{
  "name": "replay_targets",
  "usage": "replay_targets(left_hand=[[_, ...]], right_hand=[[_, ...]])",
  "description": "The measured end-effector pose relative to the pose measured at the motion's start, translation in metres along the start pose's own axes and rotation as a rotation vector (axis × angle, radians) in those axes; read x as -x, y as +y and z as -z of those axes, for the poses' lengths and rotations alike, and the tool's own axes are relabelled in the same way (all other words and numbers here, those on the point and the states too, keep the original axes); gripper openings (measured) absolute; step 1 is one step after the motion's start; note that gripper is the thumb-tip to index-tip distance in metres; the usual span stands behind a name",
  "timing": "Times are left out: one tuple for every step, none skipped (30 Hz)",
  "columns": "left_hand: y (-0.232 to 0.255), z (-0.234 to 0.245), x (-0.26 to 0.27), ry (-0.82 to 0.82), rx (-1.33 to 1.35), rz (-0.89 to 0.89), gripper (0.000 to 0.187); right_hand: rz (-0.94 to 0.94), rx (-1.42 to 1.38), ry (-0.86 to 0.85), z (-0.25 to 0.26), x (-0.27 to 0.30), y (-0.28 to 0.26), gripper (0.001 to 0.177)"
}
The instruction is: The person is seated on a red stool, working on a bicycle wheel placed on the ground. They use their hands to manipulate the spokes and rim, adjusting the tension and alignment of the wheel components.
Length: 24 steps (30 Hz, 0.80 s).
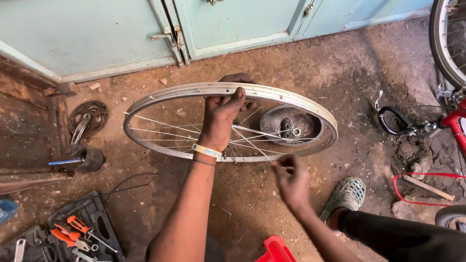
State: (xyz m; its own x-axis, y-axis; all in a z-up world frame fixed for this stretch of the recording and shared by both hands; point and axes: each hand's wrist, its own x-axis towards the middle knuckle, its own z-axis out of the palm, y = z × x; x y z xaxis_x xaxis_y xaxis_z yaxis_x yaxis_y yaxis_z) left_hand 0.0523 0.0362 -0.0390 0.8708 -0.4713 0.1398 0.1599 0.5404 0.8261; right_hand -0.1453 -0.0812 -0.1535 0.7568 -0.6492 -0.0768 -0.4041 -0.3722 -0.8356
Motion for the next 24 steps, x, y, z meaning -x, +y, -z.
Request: replay_targets(left_hand=[[0.001,-0.001,0.000,-0.002,0.002,0.001,0.037],[0.002,-0.001,0.001,-0.007,0.002,0.005,0.038],[0.004,-0.001,0.002,-0.012,0.002,0.010,0.038],[0.003,-0.001,0.003,-0.011,-0.001,0.013,0.038],[0.003,0.000,0.004,-0.011,-0.005,0.016,0.038],[0.003,0.000,0.005,-0.010,-0.010,0.019,0.039],[0.000,0.001,0.004,-0.009,-0.012,0.021,0.039],[-0.002,0.004,0.003,0.006,-0.004,0.006,0.037],[-0.005,0.007,0.002,0.021,0.005,-0.008,0.036],[-0.001,0.005,-0.001,0.024,0.001,-0.011,0.036],[0.003,0.004,-0.004,0.032,-0.009,-0.015,0.036],[0.007,0.002,-0.004,0.043,-0.019,-0.015,0.036],[0.006,0.003,-0.003,0.050,-0.021,-0.014,0.036],[0.005,0.002,-0.005,0.059,-0.011,-0.013,0.036],[0.003,0.000,-0.006,0.068,-0.002,-0.013,0.036],[0.000,0.001,-0.008,0.070,-0.005,-0.011,0.036],[-0.004,0.002,-0.009,0.078,-0.005,-0.012,0.035],[-0.007,0.003,-0.011,0.085,-0.007,-0.014,0.035],[-0.007,0.003,-0.011,0.084,-0.011,-0.014,0.035],[-0.006,0.003,-0.010,0.085,0.001,-0.001,0.035],[-0.005,0.003,-0.008,0.086,0.012,0.011,0.035],[-0.003,0.001,-0.007,0.088,0.006,0.015,0.035],[-0.001,-0.001,-0.007,0.080,0.013,0.005,0.034],[0.000,-0.003,-0.006,0.071,0.022,-0.005,0.034]], right_hand=[[-0.001,0.002,0.003,-0.012,-0.004,-0.004,0.021],[0.183,0.088,-0.029,-0.026,-0.007,-0.009,0.028],[0.367,0.174,-0.059,-0.040,-0.011,-0.014,0.037],[0.364,0.171,-0.060,-0.048,-0.016,-0.022,0.037],[0.380,0.281,-0.091,-0.056,-0.021,-0.030,0.047],[0.396,0.392,-0.123,-0.063,-0.028,-0.039,0.057],[0.395,0.389,-0.124,-0.063,-0.032,-0.045,0.057],[0.367,0.519,-0.136,-0.065,-0.037,-0.052,0.050],[0.339,0.648,-0.147,-0.066,-0.043,-0.059,0.043],[0.342,0.646,-0.150,-0.070,-0.049,-0.053,0.043],[0.412,0.679,-0.113,-0.074,-0.055,-0.048,0.041],[0.479,0.713,-0.080,-0.078,-0.058,-0.041,0.039],[0.480,0.711,-0.088,-0.082,-0.061,-0.036,0.039],[0.463,0.825,-0.160,-0.086,-0.067,-0.030,0.036],[0.445,0.937,-0.234,-0.089,-0.073,-0.025,0.033],[0.444,0.934,-0.237,-0.096,-0.077,-0.014,0.033],[0.439,0.927,-0.303,-0.103,-0.081,-0.003,0.039],[0.434,0.918,-0.366,-0.111,-0.086,0.008,0.046],[0.434,0.914,-0.366,-0.111,-0.086,0.000,0.046],[0.404,1.066,-0.456,-0.111,-0.084,-0.007,0.041],[0.371,1.217,-0.546,-0.111,-0.081,-0.014,0.039],[0.370,1.210,-0.550,-0.112,-0.087,-0.020,0.039],[0.281,1.128,-0.510,-0.113,-0.093,-0.025,0.036],[0.193,1.048,-0.468,-0.112,-0.100,-0.030,0.033]])
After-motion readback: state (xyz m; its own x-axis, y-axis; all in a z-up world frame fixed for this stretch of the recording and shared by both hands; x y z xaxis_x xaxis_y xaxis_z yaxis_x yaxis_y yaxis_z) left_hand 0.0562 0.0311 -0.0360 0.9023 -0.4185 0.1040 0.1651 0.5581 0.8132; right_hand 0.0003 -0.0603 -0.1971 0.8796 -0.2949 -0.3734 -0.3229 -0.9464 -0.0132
